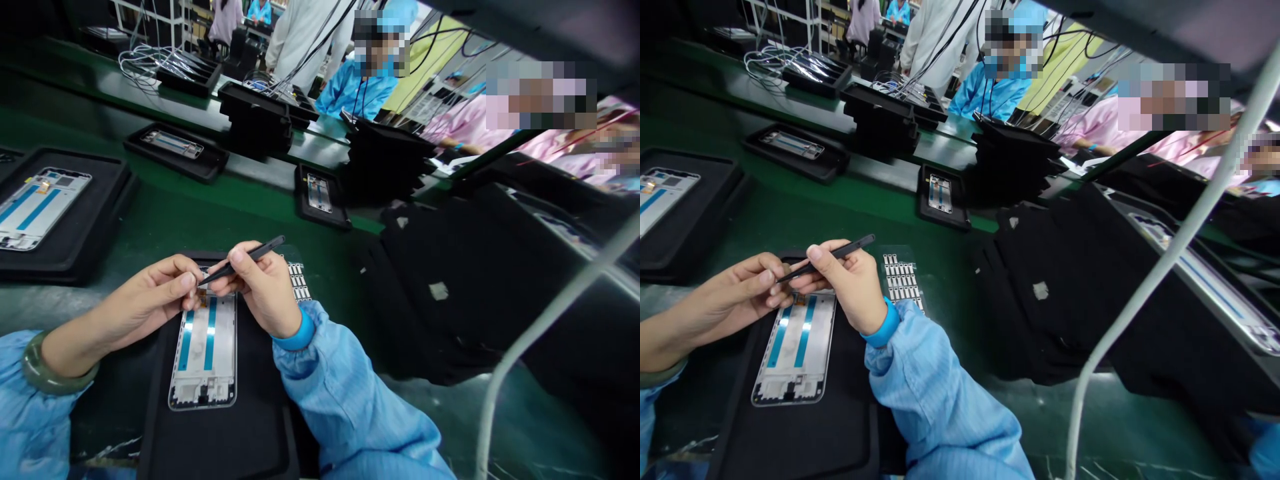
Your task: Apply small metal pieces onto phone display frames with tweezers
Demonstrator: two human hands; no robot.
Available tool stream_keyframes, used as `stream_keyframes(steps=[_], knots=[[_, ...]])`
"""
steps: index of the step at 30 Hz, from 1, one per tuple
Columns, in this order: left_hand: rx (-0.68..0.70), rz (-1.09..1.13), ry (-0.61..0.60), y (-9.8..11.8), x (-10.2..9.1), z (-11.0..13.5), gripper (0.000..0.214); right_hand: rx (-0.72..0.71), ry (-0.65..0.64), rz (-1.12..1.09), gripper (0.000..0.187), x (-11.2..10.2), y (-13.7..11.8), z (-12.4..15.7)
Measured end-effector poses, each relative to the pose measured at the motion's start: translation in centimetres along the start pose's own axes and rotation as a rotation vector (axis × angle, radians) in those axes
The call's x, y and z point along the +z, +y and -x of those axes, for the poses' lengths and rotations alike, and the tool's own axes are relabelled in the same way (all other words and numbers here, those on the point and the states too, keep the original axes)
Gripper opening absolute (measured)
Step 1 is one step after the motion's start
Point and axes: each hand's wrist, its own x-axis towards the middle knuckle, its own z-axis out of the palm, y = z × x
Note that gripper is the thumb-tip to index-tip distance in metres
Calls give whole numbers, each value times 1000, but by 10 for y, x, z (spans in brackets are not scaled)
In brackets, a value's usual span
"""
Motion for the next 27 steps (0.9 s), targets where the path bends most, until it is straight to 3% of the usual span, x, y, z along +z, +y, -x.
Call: stream_keyframes(steps=[4,6,8,11,14,18,20,22,25,27], knots=[[8,-31,39,0,1,0,24,-109,76,103,33,4,-1,8],[20,-44,80,-2,4,1,23,-282,169,266,25,6,-1,14],[36,-48,126,-5,9,4,21,-557,198,507,14,5,-2,20],[43,-51,182,-8,20,9,20,-995,-44,877,2,-4,-7,32],[86,-68,252,-5,24,10,24,-1188,-211,1085,11,-12,-16,46],[164,-165,327,-1,16,7,26,-1068,-141,989,14,-11,-19,49],[166,-216,316,-2,14,7,24,-919,66,808,9,-5,-15,40],[192,-292,311,-5,14,8,23,-670,247,599,7,1,-9,29],[241,-440,307,-11,17,11,24,-343,265,401,21,4,-2,18],[252,-503,304,-13,20,12,29,-257,257,383,25,3,1,15]])
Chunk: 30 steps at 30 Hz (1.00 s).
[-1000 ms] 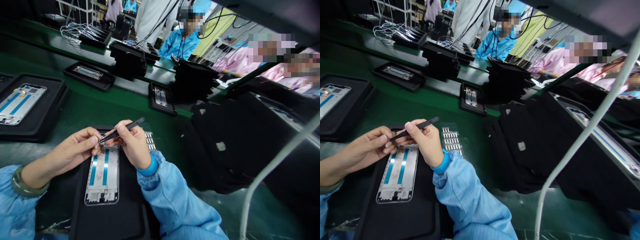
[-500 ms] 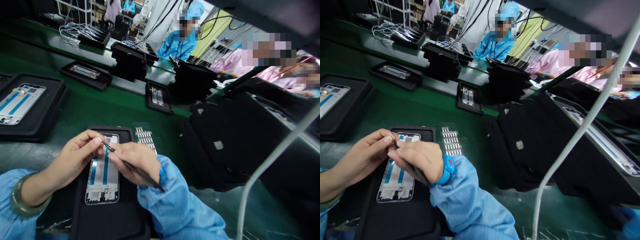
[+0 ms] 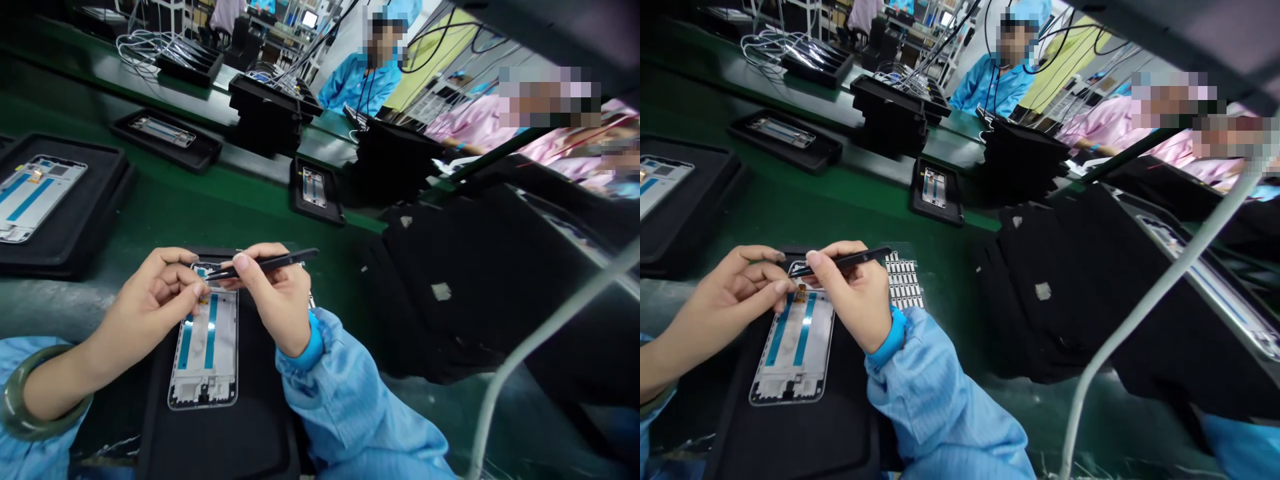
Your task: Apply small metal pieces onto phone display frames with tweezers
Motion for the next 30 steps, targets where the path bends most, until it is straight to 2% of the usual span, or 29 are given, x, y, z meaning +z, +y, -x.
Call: stream_keyframes(steps=[2,6,10,20,22,24,26,28,30], knots=[[18,-43,1,-1,1,1,32,18,-10,23,26,-1,3,0],[24,-118,-33,-2,-1,1,22,-2,-7,-10,25,-2,3,0],[3,-105,-59,-1,-2,-1,20,-10,0,-48,25,-1,1,-2],[-12,-134,-108,0,-4,2,20,119,-40,-106,34,1,1,-6],[31,-160,-68,3,-10,1,28,144,-59,-131,33,0,1,-6],[88,-150,43,7,-17,-2,40,170,-87,-173,31,-2,1,-7],[93,-124,125,11,-22,-4,43,187,-109,-227,28,-2,3,-7],[26,-124,98,13,-22,-5,33,197,-103,-259,28,-2,5,-8],[-45,-130,22,15,-16,-4,26,195,-86,-260,29,0,6,-7]])
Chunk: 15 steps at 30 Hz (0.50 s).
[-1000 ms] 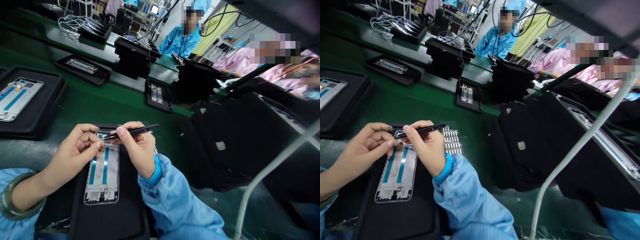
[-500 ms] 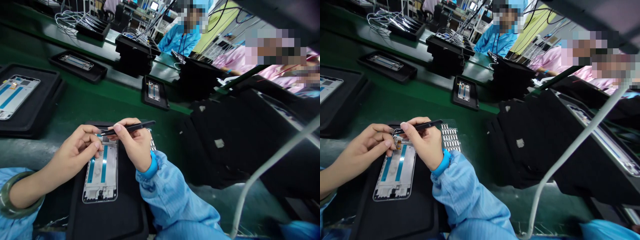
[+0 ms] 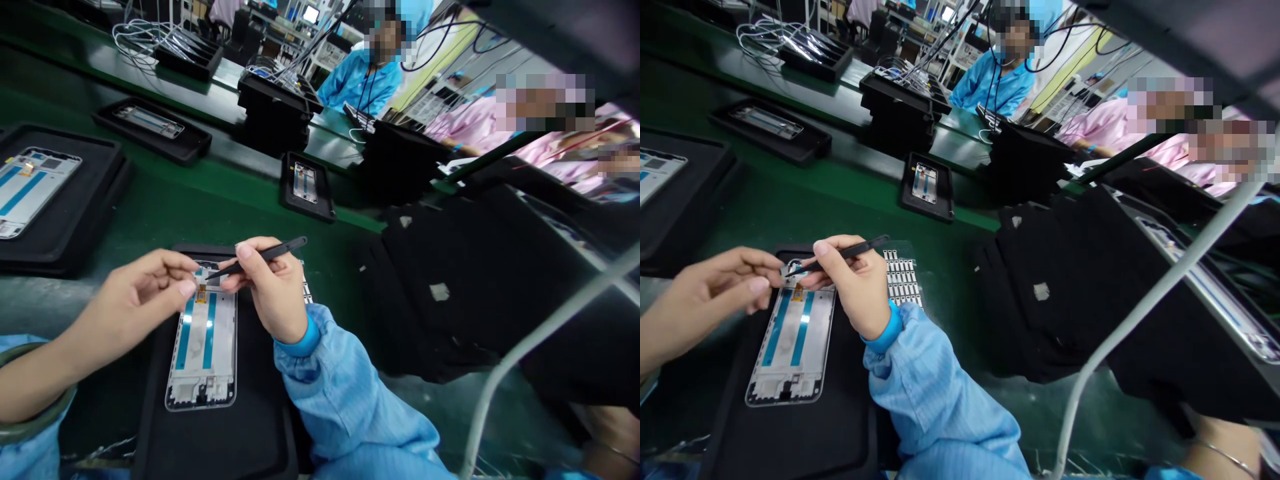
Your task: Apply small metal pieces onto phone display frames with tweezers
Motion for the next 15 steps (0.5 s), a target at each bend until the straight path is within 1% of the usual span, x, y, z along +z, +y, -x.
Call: stream_keyframes(steps=[2,4,5,7,9,10,12,15], knots=[[-34,-1,-71,3,7,1,21,-19,1,25,28,2,1,2],[-53,-6,-105,5,11,2,23,-99,-16,94,22,2,1,4],[-65,-13,-111,6,12,1,25,-179,-30,159,18,2,1,5],[-91,-16,-109,6,11,0,27,-401,-79,336,11,-1,0,6],[-117,-5,-112,4,8,-1,27,-617,-156,501,6,-5,-1,6],[-128,4,-118,2,7,-1,27,-689,-193,557,4,-7,-2,5],[-143,22,-125,0,7,-1,27,-749,-230,602,3,-11,-2,4],[-143,12,-127,-1,8,-1,26,-743,-203,586,7,-12,0,5]])
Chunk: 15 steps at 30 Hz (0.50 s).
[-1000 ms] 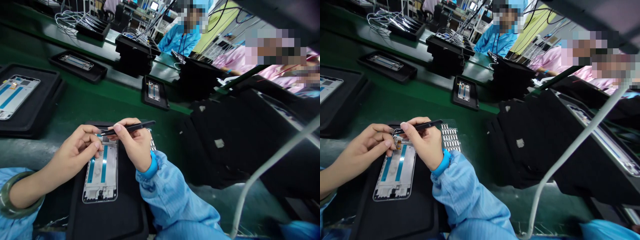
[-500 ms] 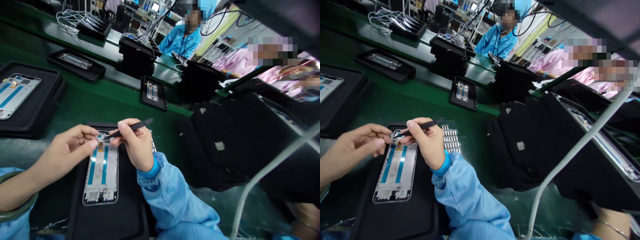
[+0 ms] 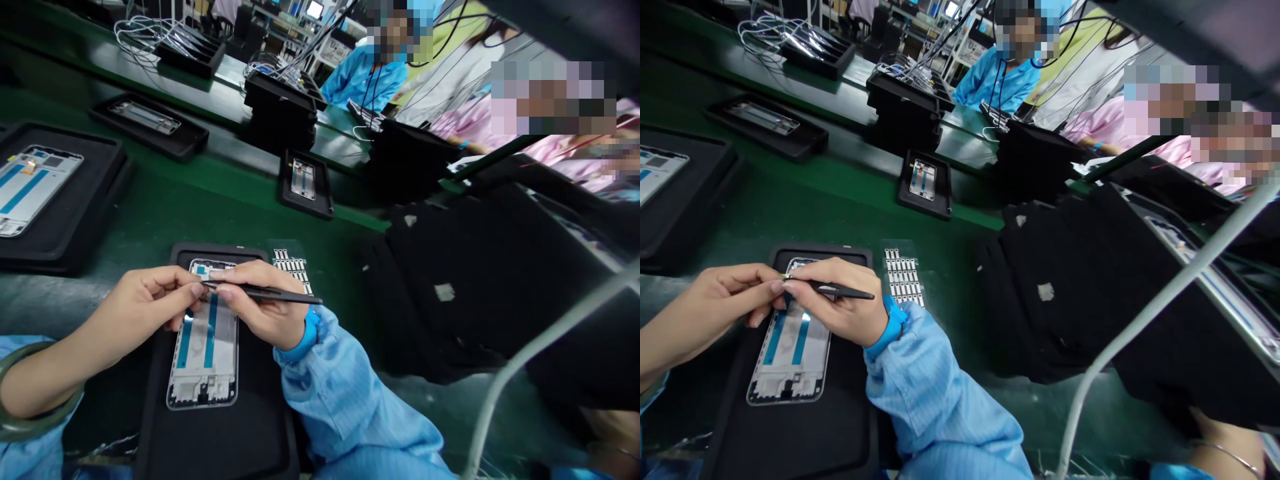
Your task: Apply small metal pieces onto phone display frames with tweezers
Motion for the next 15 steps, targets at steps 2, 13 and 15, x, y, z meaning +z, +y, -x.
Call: stream_keyframes(steps=[2,13,15], knots=[[6,-21,-1,0,1,0,25,0,26,-13,10,1,0,1],[11,-58,-47,5,1,-3,26,320,55,-154,14,3,-7,1],[17,-95,-72,6,0,-1,28,431,51,-272,16,4,-9,1]])
